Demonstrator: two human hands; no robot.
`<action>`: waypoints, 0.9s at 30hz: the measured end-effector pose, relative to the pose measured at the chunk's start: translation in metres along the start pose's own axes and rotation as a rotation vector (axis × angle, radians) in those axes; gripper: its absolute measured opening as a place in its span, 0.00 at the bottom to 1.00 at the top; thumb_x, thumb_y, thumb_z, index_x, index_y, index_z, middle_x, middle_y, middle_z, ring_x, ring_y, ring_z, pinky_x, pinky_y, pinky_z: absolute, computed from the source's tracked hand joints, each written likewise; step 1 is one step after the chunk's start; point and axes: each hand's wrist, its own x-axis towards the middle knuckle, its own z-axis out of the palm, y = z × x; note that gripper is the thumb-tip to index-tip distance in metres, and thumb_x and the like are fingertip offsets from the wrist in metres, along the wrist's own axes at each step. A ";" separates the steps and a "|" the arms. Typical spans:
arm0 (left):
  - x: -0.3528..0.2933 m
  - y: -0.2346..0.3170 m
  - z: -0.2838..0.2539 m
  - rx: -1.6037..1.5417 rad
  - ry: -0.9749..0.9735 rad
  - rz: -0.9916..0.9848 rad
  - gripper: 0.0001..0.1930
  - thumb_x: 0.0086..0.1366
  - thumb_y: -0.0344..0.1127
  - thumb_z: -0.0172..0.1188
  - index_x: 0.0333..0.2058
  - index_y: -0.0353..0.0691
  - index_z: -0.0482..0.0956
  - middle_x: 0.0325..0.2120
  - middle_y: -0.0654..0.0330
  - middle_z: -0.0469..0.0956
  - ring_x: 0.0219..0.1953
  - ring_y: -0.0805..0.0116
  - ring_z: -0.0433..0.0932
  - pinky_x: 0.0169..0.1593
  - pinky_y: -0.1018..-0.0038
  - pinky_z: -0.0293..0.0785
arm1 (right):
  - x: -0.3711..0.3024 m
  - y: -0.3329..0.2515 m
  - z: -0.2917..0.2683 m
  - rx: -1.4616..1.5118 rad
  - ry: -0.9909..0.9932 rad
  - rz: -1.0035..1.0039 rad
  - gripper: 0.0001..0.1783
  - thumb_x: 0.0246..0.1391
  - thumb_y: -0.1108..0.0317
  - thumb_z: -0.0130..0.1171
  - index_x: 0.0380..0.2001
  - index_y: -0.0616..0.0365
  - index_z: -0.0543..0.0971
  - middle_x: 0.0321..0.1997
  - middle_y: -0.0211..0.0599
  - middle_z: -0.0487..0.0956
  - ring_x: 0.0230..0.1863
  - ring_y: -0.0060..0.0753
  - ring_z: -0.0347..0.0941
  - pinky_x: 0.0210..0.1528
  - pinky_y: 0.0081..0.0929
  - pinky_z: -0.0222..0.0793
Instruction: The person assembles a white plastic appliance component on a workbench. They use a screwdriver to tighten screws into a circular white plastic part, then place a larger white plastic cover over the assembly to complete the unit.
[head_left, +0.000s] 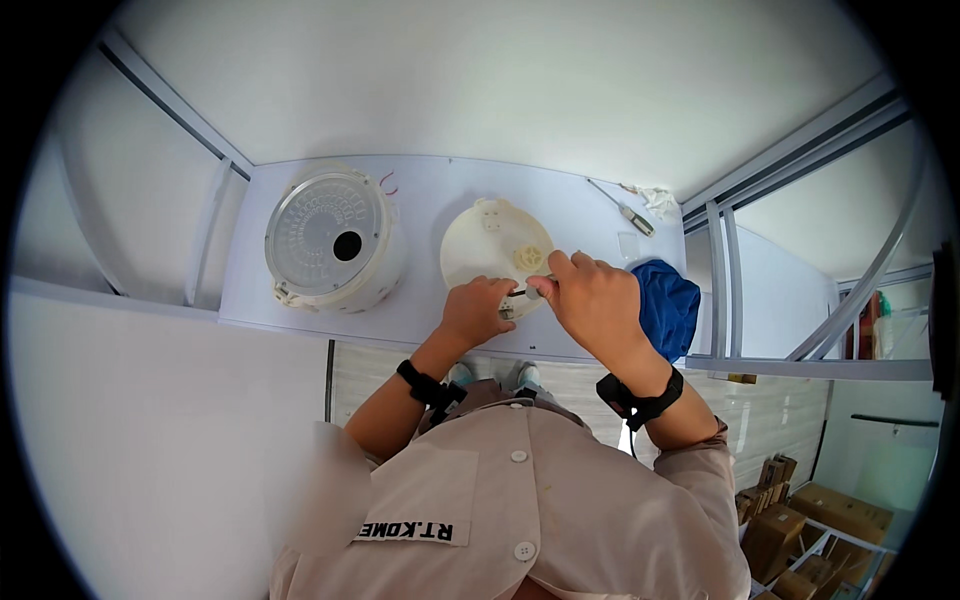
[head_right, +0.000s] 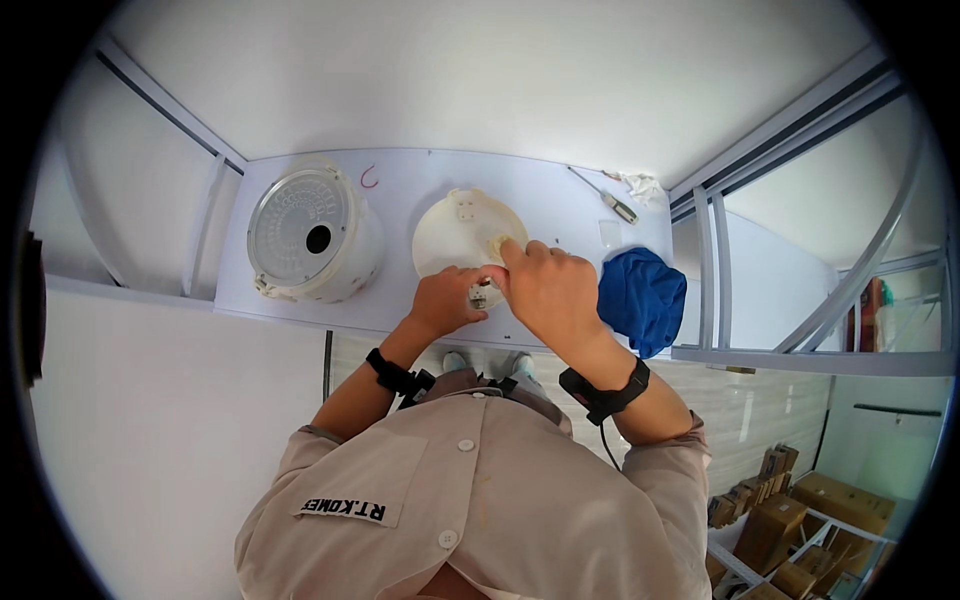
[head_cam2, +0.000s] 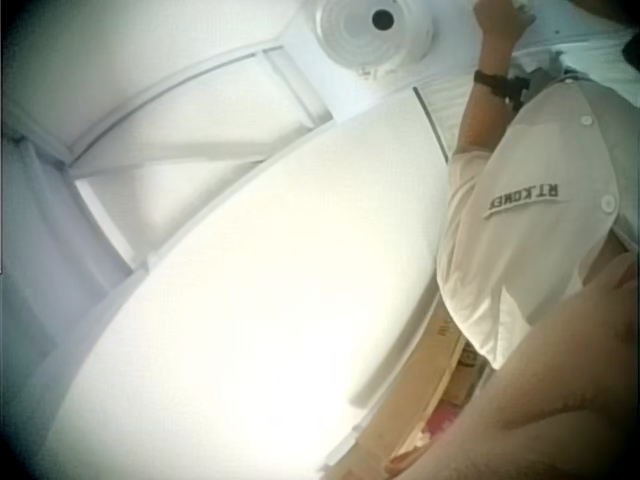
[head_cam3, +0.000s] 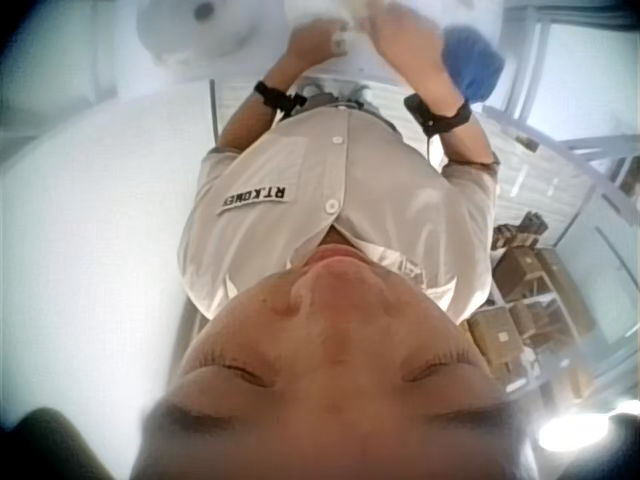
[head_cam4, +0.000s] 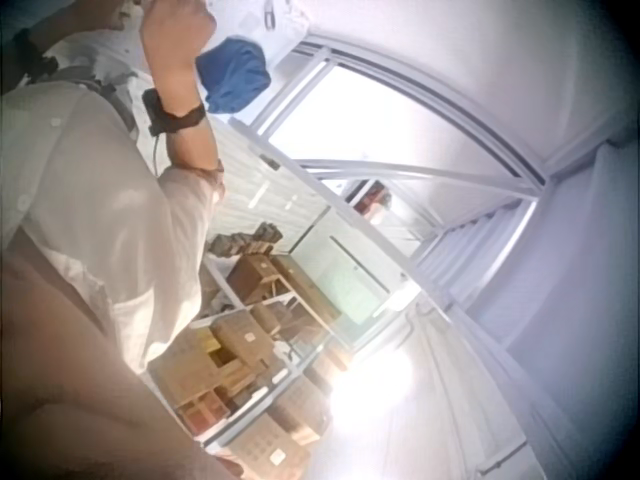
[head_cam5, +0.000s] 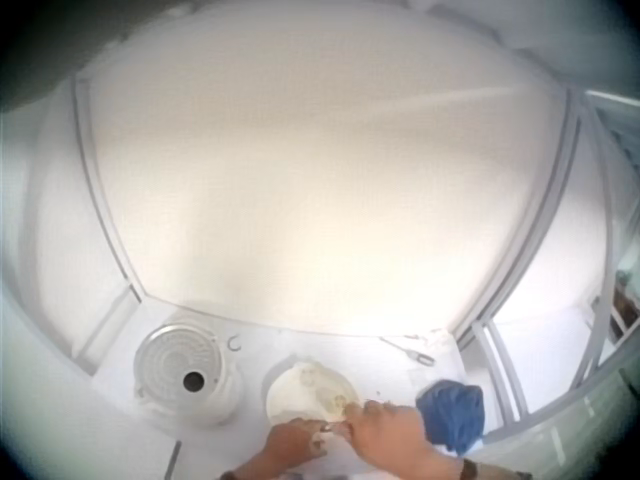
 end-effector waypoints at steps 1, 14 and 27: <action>0.000 0.000 0.000 0.000 0.001 -0.007 0.31 0.47 0.46 0.81 0.52 0.53 0.83 0.44 0.68 0.87 0.50 0.59 0.84 0.49 0.60 0.83 | -0.001 0.000 -0.001 0.011 0.049 -0.011 0.21 0.60 0.57 0.68 0.50 0.56 0.76 0.42 0.43 0.75 0.43 0.45 0.80 0.35 0.38 0.78; 0.000 0.003 -0.001 -0.010 -0.013 -0.026 0.33 0.47 0.46 0.81 0.55 0.51 0.83 0.46 0.66 0.87 0.52 0.60 0.84 0.50 0.61 0.83 | -0.002 0.010 0.019 0.012 0.189 -0.017 0.28 0.57 0.57 0.71 0.55 0.56 0.73 0.34 0.40 0.76 0.36 0.45 0.81 0.33 0.37 0.78; -0.002 0.003 -0.004 -0.050 -0.003 -0.035 0.34 0.46 0.46 0.82 0.54 0.50 0.83 0.47 0.66 0.87 0.51 0.59 0.84 0.51 0.60 0.83 | 0.003 0.004 0.006 0.062 0.033 0.024 0.21 0.58 0.60 0.70 0.49 0.56 0.75 0.43 0.44 0.76 0.41 0.46 0.81 0.40 0.40 0.78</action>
